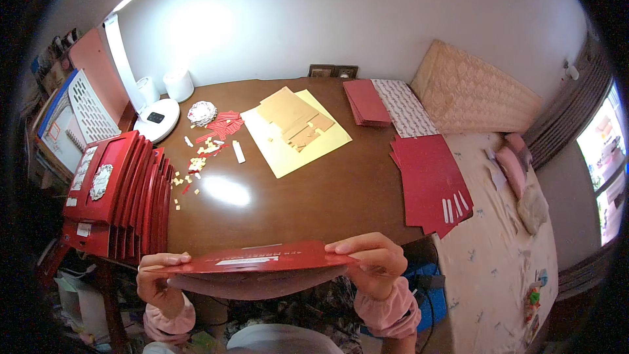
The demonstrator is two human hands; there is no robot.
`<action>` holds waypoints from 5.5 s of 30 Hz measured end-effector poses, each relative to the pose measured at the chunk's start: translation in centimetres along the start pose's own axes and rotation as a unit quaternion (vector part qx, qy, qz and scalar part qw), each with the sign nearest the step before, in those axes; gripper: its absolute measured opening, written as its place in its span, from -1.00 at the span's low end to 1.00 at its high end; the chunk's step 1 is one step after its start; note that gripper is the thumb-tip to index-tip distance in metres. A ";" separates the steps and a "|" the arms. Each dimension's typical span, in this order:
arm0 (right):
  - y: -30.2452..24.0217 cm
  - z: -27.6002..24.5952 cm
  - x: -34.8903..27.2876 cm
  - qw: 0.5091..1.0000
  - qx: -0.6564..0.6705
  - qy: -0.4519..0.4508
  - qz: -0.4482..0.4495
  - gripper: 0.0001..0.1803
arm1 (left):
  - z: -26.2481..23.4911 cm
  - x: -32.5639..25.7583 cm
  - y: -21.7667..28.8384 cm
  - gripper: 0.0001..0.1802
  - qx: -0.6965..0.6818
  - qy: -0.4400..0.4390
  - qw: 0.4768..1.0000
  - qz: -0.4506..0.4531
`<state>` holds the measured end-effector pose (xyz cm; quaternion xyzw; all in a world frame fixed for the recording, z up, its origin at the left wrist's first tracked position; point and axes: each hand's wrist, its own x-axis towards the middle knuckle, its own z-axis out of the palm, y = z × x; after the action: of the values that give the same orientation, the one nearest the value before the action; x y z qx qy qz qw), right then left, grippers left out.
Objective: Checking money wallet packets and then assembling a large red cardboard gift box at a desk.
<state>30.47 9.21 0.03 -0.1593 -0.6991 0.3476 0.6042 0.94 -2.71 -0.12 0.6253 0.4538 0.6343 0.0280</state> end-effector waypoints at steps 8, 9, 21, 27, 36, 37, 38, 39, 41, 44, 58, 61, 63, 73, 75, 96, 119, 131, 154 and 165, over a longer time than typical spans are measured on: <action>-0.4 0.6 -0.2 0.998 0.047 0.050 0.013 -0.93 | 0.2 -0.2 0.2 -0.60 0.015 0.022 1.000 -0.017; -0.4 0.4 -0.2 0.999 0.033 0.037 0.012 -0.93 | 0.1 -0.1 0.0 -0.69 0.008 0.017 1.000 -0.007; -0.5 0.1 2.0 0.999 -0.016 -0.041 -0.008 -0.80 | 0.8 1.4 0.4 -0.83 -0.012 0.032 0.999 -0.041; -0.5 1.4 2.0 0.997 -0.012 0.005 0.081 -0.88 | 1.2 2.3 -0.5 -0.85 -0.056 0.035 0.996 -0.058; -0.3 3.2 2.9 0.988 0.041 0.082 0.126 -0.89 | 1.5 3.7 -0.1 -0.84 -0.090 0.047 0.987 -0.122; -0.5 3.3 3.0 0.985 0.051 0.093 0.134 -0.88 | 1.4 3.8 -0.3 -0.86 -0.131 0.035 0.985 -0.110; -0.2 3.5 3.0 0.982 0.059 0.105 0.144 -0.88 | 1.5 3.9 -0.6 -0.84 -0.128 0.029 0.985 -0.111; -0.2 3.5 3.1 0.982 0.064 0.101 0.144 -0.88 | 1.5 4.1 -0.7 -0.84 -0.123 0.032 0.986 -0.111; -0.2 3.5 3.4 0.983 0.046 0.109 0.138 -0.89 | 1.5 4.2 -0.9 -0.83 -0.156 0.031 0.980 -0.122; 0.2 3.7 3.4 0.984 0.010 0.124 0.130 -0.95 | 1.2 4.2 -1.4 -0.82 -0.146 0.021 0.982 -0.122; -0.4 4.3 3.7 0.978 0.060 0.129 0.150 -0.85 | 1.3 5.1 -0.5 -0.80 -0.138 0.020 0.979 -0.147; -0.4 4.5 3.8 0.979 0.052 0.125 0.153 -0.85 | 3.3 6.0 -0.1 -0.73 -0.025 0.163 0.986 -0.030; -0.5 4.5 3.8 0.978 0.045 0.131 0.154 -0.85 | 2.9 5.5 0.5 -0.76 0.055 0.085 0.994 0.052; 0.0 3.7 3.7 0.982 0.040 0.104 0.155 -0.88 | 5.9 9.0 3.4 -0.67 0.234 -0.099 0.957 0.140; -0.2 3.8 3.8 0.980 0.049 0.104 0.161 -0.88 | 6.0 9.4 3.4 -0.73 0.233 -0.111 0.957 0.132; -3.6 4.0 4.9 0.882 -0.423 -0.065 -0.200 -0.75 | 7.0 10.3 4.2 -0.83 0.187 -0.189 0.963 0.042; -6.4 6.7 8.6 0.893 -0.402 -0.201 -0.002 -0.83 | 3.8 10.4 4.7 -0.87 0.192 -0.210 0.959 -0.015; -6.1 6.6 8.3 0.883 -0.411 -0.228 0.001 -0.78 | 3.2 10.4 4.6 -0.86 0.201 -0.199 0.959 -0.024; -6.3 9.4 9.8 0.905 -0.316 -0.283 0.029 -0.82 | 1.5 10.0 4.2 -0.84 0.169 -0.192 0.967 -0.022; -5.6 10.8 10.1 0.924 -0.257 -0.281 0.041 -0.84 | 1.5 9.5 3.6 -0.78 0.127 -0.164 0.978 -0.031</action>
<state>19.03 8.55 10.99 -0.2333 -0.8982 0.2114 0.3067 1.98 1.74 9.07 0.7046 0.5389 0.4597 0.0423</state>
